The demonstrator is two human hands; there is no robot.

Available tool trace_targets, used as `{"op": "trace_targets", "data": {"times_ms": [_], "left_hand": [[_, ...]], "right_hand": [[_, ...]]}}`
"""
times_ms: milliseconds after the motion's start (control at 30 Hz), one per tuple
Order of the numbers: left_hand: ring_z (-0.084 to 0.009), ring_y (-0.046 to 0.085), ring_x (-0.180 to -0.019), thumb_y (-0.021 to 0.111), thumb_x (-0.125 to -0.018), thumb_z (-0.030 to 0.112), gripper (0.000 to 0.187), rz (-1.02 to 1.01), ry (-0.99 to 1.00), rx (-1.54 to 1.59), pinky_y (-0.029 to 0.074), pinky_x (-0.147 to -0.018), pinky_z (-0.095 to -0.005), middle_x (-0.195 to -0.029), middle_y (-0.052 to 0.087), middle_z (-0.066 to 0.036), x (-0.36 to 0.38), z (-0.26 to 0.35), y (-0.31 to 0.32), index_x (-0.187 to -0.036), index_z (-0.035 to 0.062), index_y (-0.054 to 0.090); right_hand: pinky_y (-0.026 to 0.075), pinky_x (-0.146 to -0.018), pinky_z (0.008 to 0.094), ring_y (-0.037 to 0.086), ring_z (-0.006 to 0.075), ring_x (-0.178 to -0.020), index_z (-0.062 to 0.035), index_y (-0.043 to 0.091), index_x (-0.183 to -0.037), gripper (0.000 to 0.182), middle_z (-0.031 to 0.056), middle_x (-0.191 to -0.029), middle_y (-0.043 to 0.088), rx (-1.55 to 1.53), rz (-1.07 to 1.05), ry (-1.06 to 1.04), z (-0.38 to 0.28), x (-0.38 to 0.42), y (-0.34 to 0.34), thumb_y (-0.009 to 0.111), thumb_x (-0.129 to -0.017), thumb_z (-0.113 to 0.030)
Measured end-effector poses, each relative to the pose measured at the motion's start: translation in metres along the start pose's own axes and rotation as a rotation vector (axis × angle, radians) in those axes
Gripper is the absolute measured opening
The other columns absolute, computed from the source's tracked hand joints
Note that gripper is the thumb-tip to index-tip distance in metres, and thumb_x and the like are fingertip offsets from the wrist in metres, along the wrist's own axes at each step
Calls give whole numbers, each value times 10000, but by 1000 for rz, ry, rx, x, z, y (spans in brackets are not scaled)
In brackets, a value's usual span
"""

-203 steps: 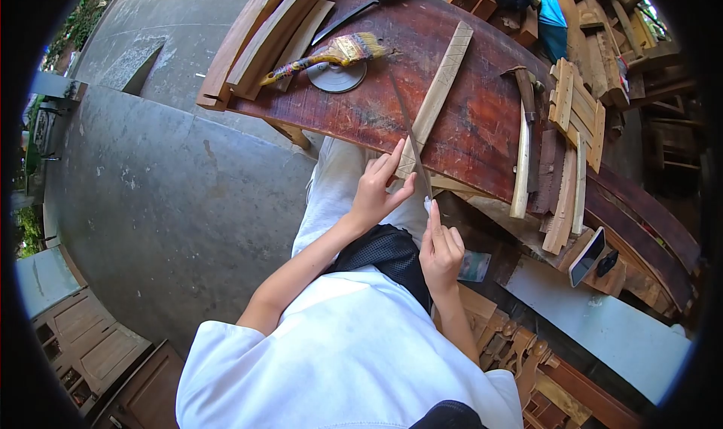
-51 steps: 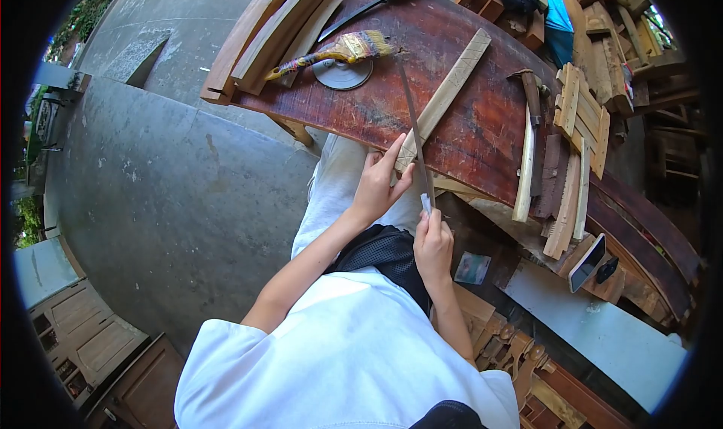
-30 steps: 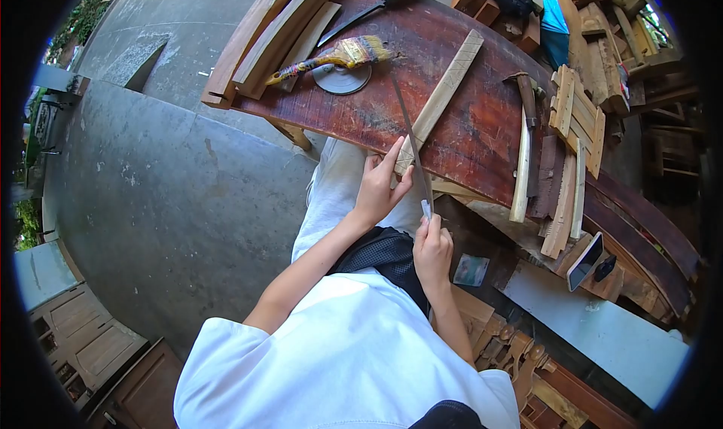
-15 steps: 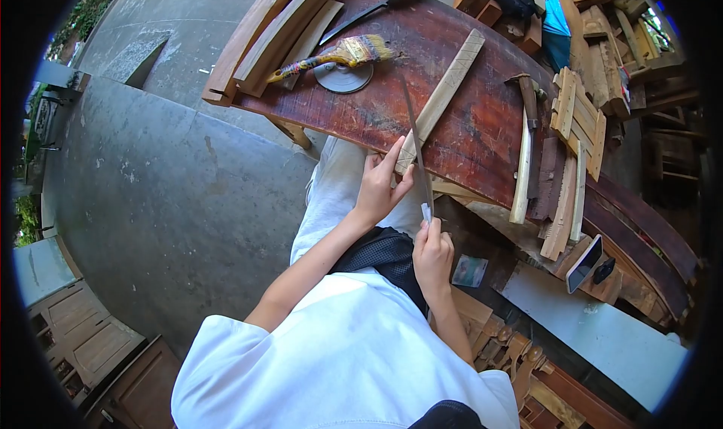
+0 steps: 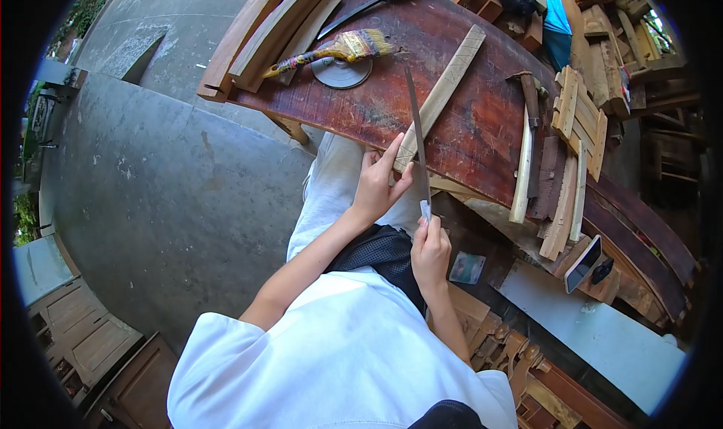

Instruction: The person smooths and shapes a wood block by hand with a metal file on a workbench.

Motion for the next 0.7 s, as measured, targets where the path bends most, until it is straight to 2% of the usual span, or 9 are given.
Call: {"op": "trace_targets", "data": {"times_ms": [167,233,467,700], "left_hand": [[-318,543,-822,728,-839,105,644,0,12,-11,494,-802,-387,-1017,682,-186,-2,1,-1,-1437,31,502],[-239,460,-565,750,-831,131,681,51,122,-22,412,-730,-347,-626,549,-81,-5,11,-6,-1435,-24,476],[-233,450,-561,752,-832,137,683,62,124,-12,409,-728,-342,-621,548,-76,-4,11,-6,-1437,-20,477],[-278,469,-718,754,-823,124,687,70,87,30,433,-728,-369,-739,594,-122,-3,7,-4,-1434,-25,477]], "right_hand": [[457,-618,536,616,453,-702,20,548,-965,133,253,-754,622,16,-22,5,-5,-13,5,492,-1010,-92],[459,-619,533,618,456,-707,19,547,-965,134,254,-754,622,25,-34,9,-6,-16,6,490,-1011,-93],[462,-619,532,618,460,-713,14,540,-958,132,259,-756,620,36,-31,6,-8,-19,5,491,-1011,-97],[454,-605,541,609,467,-690,18,531,-946,144,266,-731,608,28,-16,-14,-8,-22,8,493,-1010,-106]]}}
Point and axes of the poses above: each hand's wrist, its own x-axis away from the middle knuckle, its own y-axis out of the palm, z = x × y, the point moved 10 cm from there along -x, towards the middle knuckle
